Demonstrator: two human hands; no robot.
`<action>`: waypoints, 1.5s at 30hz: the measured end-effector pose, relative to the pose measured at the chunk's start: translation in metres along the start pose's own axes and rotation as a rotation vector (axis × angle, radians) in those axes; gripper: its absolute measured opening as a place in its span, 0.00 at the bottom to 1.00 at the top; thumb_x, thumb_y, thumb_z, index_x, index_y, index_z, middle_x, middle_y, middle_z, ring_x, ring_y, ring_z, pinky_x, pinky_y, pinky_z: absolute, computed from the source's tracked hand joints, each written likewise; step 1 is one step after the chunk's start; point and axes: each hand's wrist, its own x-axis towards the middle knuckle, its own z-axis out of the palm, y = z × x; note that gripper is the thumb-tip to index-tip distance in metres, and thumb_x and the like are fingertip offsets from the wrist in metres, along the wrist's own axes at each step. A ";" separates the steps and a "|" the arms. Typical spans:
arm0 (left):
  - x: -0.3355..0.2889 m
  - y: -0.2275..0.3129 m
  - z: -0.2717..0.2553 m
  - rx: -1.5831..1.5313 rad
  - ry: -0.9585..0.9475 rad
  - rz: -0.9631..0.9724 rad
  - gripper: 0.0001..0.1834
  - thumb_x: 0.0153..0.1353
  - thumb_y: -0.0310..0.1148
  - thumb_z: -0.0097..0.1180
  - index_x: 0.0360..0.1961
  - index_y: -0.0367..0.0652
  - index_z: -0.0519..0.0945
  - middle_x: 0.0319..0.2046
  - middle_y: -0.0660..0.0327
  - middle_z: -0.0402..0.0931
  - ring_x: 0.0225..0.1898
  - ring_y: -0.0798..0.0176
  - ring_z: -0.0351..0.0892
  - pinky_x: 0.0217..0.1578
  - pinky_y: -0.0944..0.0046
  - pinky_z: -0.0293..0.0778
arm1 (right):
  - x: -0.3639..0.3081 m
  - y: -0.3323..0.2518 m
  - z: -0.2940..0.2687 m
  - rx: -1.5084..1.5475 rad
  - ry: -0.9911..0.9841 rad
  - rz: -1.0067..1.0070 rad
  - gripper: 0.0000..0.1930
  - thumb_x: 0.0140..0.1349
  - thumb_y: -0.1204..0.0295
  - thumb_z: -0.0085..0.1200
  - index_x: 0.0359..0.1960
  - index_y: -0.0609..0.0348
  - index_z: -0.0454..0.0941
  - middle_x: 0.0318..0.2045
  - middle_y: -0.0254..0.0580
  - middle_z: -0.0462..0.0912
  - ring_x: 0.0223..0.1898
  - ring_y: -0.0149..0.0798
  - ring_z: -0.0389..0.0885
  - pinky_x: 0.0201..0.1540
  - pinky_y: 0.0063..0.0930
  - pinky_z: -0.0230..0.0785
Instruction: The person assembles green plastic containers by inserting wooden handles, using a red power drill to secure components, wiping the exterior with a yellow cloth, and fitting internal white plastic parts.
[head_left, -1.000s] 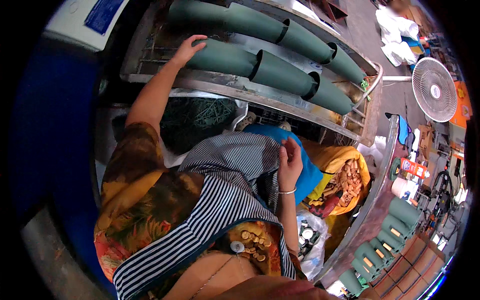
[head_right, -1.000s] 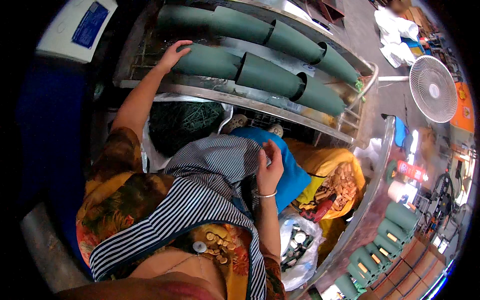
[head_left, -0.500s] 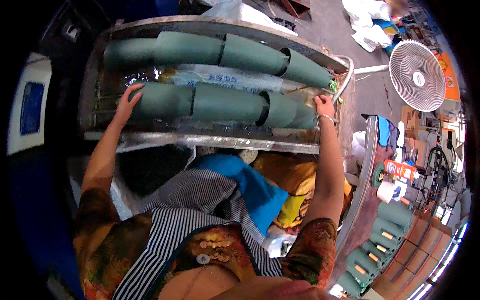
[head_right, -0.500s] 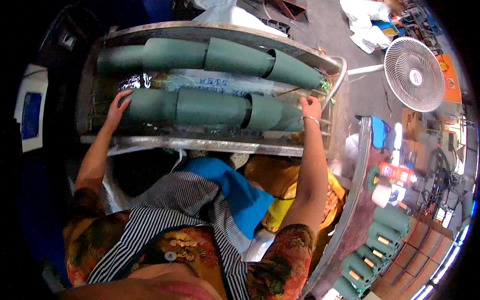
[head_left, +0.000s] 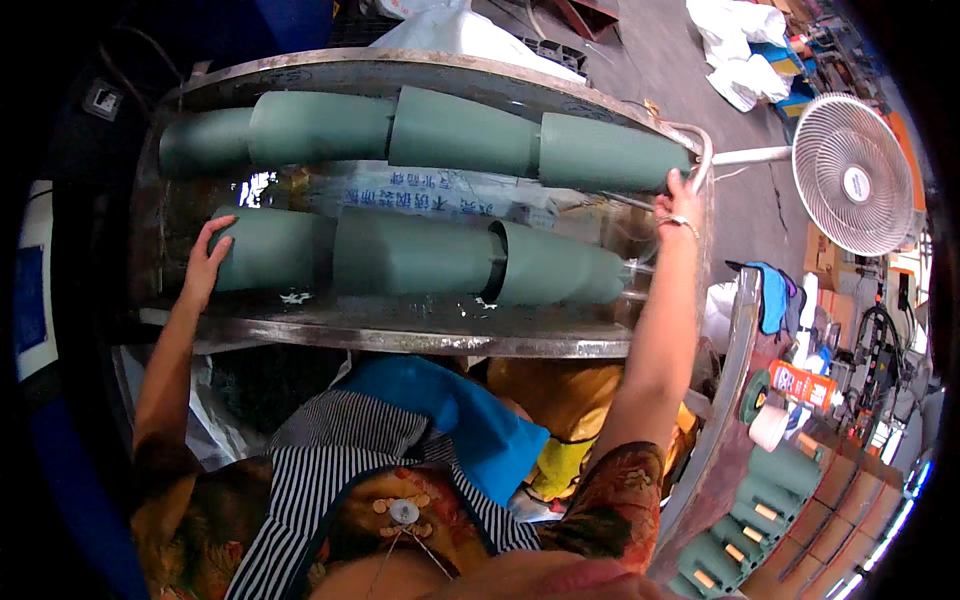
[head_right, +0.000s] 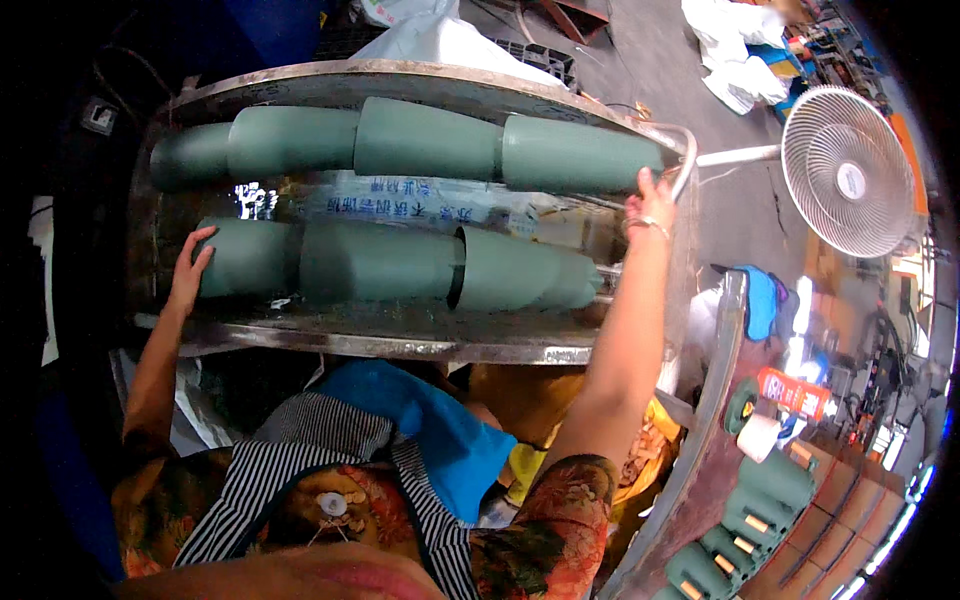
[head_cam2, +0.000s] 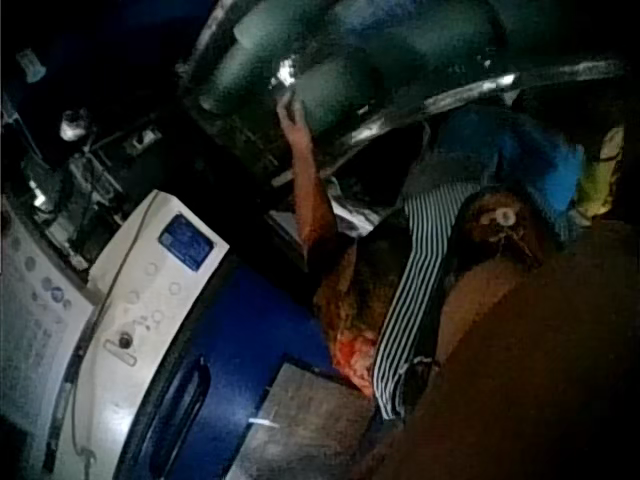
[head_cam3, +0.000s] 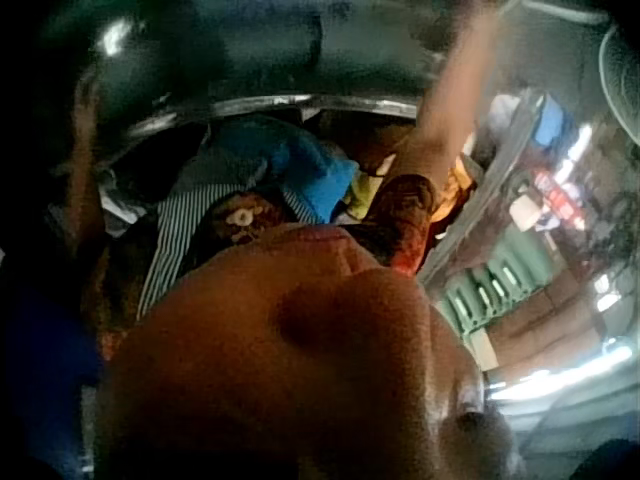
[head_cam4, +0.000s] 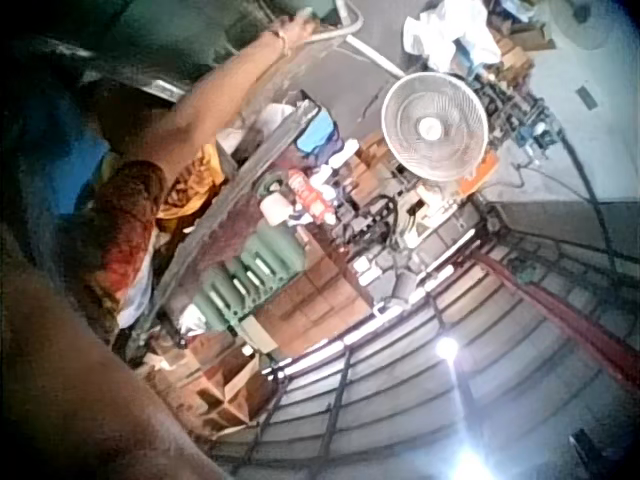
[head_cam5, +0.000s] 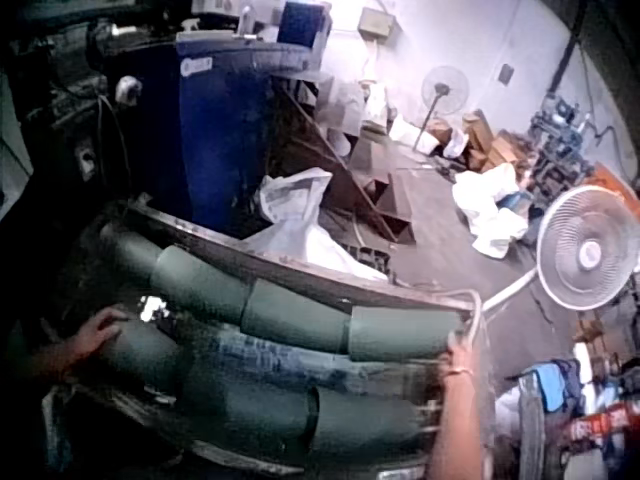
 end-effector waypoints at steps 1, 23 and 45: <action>0.004 0.005 0.003 -0.010 -0.013 0.023 0.18 0.64 0.31 0.51 0.56 0.43 0.73 0.55 0.62 0.71 0.59 0.64 0.66 0.61 0.65 0.57 | -0.007 -0.023 -0.011 -0.015 0.015 -0.210 0.24 0.53 0.67 0.68 0.52 0.52 0.74 0.35 0.32 0.77 0.26 0.26 0.71 0.25 0.19 0.65; -0.042 0.107 0.032 0.542 0.532 0.713 0.23 0.61 0.39 0.56 0.58 0.48 0.72 0.61 0.53 0.64 0.61 0.46 0.64 0.59 0.50 0.61 | -0.281 -0.021 -0.227 -1.091 0.321 -0.987 0.13 0.51 0.68 0.65 0.38 0.54 0.78 0.41 0.44 0.77 0.42 0.48 0.77 0.46 0.38 0.70; -0.068 0.310 0.210 -0.652 -0.414 0.430 0.24 0.58 0.43 0.60 0.50 0.38 0.78 0.43 0.55 0.78 0.44 0.62 0.75 0.48 0.61 0.72 | -0.454 0.092 -0.151 -1.024 0.056 -1.577 0.16 0.53 0.69 0.51 0.45 0.46 0.78 0.52 0.40 0.74 0.48 0.43 0.76 0.48 0.38 0.72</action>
